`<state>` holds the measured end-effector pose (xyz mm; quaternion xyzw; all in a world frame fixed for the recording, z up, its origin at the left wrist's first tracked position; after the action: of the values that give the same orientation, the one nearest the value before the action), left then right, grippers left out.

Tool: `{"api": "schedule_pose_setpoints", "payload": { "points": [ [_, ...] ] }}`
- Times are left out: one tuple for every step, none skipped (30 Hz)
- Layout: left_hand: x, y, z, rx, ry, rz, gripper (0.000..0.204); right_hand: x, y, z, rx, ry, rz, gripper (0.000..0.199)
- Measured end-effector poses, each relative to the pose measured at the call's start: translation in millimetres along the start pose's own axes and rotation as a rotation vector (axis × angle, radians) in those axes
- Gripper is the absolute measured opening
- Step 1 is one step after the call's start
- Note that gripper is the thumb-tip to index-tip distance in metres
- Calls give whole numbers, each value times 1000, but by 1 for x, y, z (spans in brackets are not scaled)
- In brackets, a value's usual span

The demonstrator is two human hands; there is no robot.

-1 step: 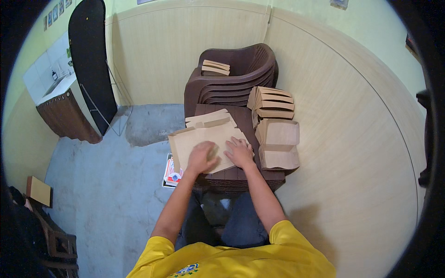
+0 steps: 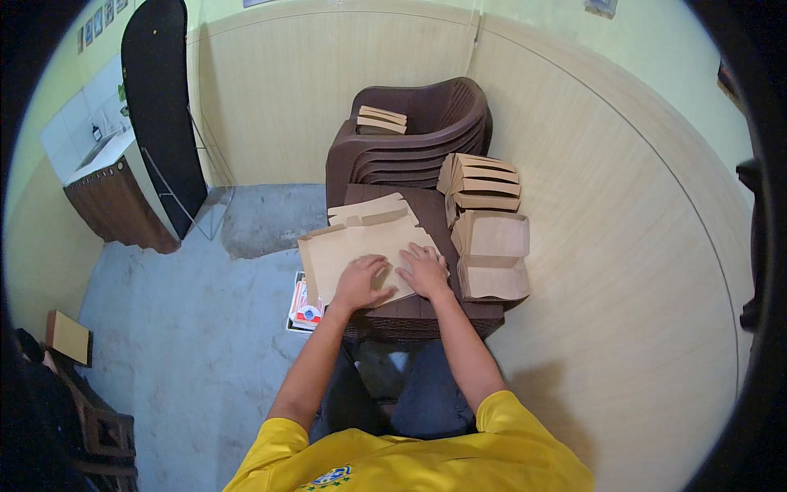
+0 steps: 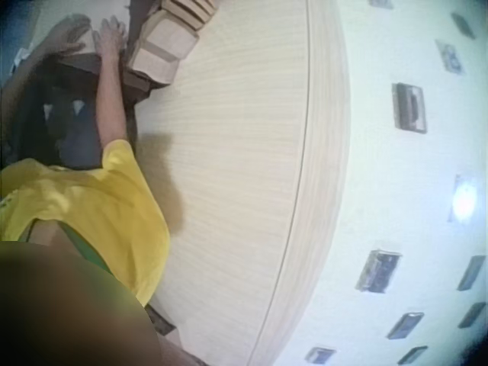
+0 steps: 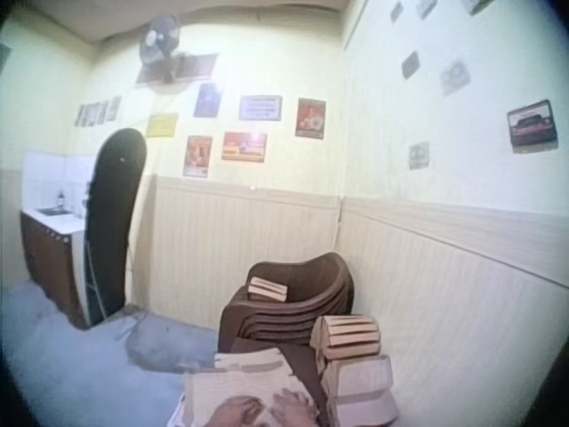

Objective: The person assembles flat cardboard box blanks into finished boxes by folding the sides and tucking the flaps. They handle the blanks one at a time, fold the sides, and place the completed boxes into a stack on the right.

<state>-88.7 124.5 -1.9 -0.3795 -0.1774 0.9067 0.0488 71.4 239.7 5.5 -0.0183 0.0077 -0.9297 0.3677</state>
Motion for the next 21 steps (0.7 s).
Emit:
{"api": "schedule_pose_setpoints", "payload": {
  "points": [
    [-6,2,-3,-31,-39,-55,68,-2,3,3,-30,-28,-1,60],
    [-9,3,-6,-23,-94,-69,64,-4,6,5,-53,-73,38,58],
    [-8,0,-5,-27,-103,-57,61,-6,11,6,-77,-122,75,57],
    [-7,0,-6,-26,-113,-60,59,-10,16,3,-50,-143,79,56],
    [-6,-6,-2,-43,-145,-60,57,-11,14,7,-107,-173,147,56],
    [-7,-7,-3,-26,-167,-76,55,-14,18,6,-104,-175,184,55],
    [-9,-9,-2,-26,-207,-86,54,-16,19,5,-89,-159,219,55],
    [-10,-11,-4,17,-251,-54,53,-21,20,7,-150,-219,218,53],
    [-16,-13,-4,14,-312,-63,54,-25,18,9,-199,-264,215,50],
    [-21,-16,-6,52,-381,-28,54,-28,15,8,-204,-289,170,48],
    [-27,-17,-7,88,-452,9,55,-31,15,12,-323,-303,154,46],
    [-33,-18,-7,81,-469,88,57,-33,14,12,-395,-298,95,44],
    [-39,-21,-9,73,-485,166,60,-36,12,11,-437,-293,4,42],
    [-46,-24,-11,52,-506,237,62,-36,11,9,-466,-299,-34,40],
    [-51,-27,-13,45,-518,284,64,-35,8,5,-465,-307,-103,38],
    [-55,-30,-16,27,-534,324,66,-36,6,1,-457,-313,-181,36],
    [-56,-30,-19,13,-546,363,69,-34,3,-3,-432,-339,-199,36],
    [-56,-32,-21,7,-536,369,68,-33,-1,-7,-409,-363,-225,35],
    [-54,-34,-24,-1,-526,372,67,-35,-5,-11,-348,-389,-285,34],
    [-51,-37,-25,-8,-517,376,66,-34,-9,-8,-378,-378,-272,34],
    [-45,-40,-25,-13,-441,396,63,-34,-13,-7,-366,-372,-294,35]
  ]
}}
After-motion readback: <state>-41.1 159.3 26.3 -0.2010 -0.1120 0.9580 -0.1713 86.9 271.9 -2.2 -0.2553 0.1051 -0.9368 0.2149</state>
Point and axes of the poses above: each hand's wrist, its own y-axis away from the middle knuckle, its own z-axis out of the back of the hand, x = y × z, the point moved 5 cm from there along -y, towards the middle knuckle, and after that the axes turned 13 degrees about y, right-handed, at the moved point
